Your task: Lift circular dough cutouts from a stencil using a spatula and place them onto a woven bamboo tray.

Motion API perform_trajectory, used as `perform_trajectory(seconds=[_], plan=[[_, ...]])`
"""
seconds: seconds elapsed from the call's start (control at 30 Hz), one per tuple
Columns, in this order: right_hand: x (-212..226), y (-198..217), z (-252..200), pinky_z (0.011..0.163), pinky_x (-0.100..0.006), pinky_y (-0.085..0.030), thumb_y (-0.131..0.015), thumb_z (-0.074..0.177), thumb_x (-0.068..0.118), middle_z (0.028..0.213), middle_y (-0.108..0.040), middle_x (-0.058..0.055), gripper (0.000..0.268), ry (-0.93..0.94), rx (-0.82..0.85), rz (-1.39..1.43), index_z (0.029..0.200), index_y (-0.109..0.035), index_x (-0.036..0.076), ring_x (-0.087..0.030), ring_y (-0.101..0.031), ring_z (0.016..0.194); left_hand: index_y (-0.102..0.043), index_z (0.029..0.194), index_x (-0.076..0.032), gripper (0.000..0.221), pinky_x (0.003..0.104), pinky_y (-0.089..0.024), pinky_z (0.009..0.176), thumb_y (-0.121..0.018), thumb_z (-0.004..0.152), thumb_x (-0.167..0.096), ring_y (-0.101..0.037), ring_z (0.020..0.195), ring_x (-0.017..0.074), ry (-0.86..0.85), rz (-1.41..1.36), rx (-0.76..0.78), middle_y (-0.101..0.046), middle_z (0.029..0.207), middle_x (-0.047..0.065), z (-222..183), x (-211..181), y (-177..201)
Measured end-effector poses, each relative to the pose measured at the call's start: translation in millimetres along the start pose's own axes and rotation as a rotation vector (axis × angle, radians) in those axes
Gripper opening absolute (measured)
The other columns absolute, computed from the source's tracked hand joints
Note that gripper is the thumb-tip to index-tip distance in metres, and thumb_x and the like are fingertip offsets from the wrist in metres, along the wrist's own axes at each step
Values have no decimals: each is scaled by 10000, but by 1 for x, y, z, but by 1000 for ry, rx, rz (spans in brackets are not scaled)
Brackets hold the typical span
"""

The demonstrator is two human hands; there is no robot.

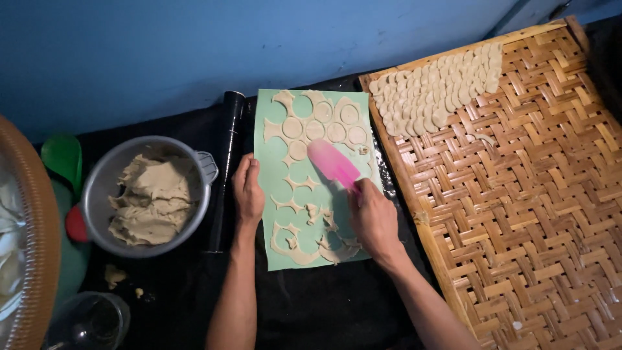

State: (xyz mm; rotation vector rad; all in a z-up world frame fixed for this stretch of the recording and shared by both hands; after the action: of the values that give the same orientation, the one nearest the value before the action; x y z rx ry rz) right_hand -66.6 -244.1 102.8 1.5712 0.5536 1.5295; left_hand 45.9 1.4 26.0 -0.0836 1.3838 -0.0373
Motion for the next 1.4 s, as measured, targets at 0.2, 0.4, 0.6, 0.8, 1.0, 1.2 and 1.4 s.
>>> perform_trajectory(seconds=[0.2, 0.4, 0.6, 0.8, 1.0, 1.2, 1.4], plan=[[1, -1, 11, 671, -513, -504, -634, 976, 233, 871, -692, -225, 209, -54, 73, 63, 997, -606, 28, -449, -666, 785, -638, 1134, 18, 294, 276, -485, 829, -443, 1091, -198, -588, 897, 121, 34, -40, 3, -686, 980, 51, -1, -6, -2], [-20, -20, 19, 659, -457, -541, -678, 958, 222, 828, -707, -225, 231, 27, 75, 187, 995, -628, 0, -398, -702, 734, -646, 1129, 13, 290, 276, -490, 816, -447, 1089, -193, -593, 879, 126, 45, -8, -5, -696, 970, 55, -1, -7, -2], [-24, -14, 22, 570, -348, -514, -717, 941, 261, 764, -736, -125, 268, -163, 234, 332, 1077, -681, 32, -184, -638, 585, -639, 1170, 18, 302, 265, -489, 850, -435, 1091, -190, -597, 928, 118, 57, -76, 16, -690, 1018, 44, 0, 2, -2], [-44, -30, 17, 538, -231, -469, -708, 950, 285, 809, -686, 35, 247, -229, 367, 784, 1006, -674, 47, -35, -599, 647, -633, 1195, 22, 302, 265, -479, 885, -435, 1099, -185, -595, 970, 121, 60, -122, 9, -680, 1063, 52, 1, 14, 0], [-58, -20, 3, 462, -228, -301, -670, 976, 324, 685, -571, 39, 253, -370, 459, 894, 949, -687, 73, -45, -434, 537, -636, 1195, 18, 304, 264, -478, 892, -435, 1094, -186, -593, 975, 118, 63, -147, 17, -680, 1067, 42, 2, 9, -1], [-77, 21, -7, 444, -217, -270, -659, 970, 307, 681, -575, 52, 235, -424, 329, 950, 986, -701, 77, -32, -416, 503, -644, 1162, 25, 284, 258, -457, 889, -468, 1100, -189, -566, 974, 114, 57, -96, -12, -655, 1045, 33, 2, 36, 9], [-114, 37, -15, 443, -212, -313, -645, 986, 306, 680, -576, 53, 237, -404, 312, 866, 1001, -684, 73, -32, -457, 512, -635, 1156, 16, 288, 247, -459, 896, -456, 1090, -201, -578, 973, 104, 89, -125, -3, -661, 1050, 19, 0, 18, 2]])
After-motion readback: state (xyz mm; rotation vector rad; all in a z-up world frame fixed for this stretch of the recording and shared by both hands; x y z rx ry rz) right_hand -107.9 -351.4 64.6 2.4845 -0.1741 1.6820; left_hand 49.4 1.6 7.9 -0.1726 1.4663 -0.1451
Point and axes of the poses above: each hand's wrist, its own z-axis towards the middle knuckle, its own y-axis out of the back of the hand, x = y × z, the point moved 5 cm from there along z, towards the middle knuckle
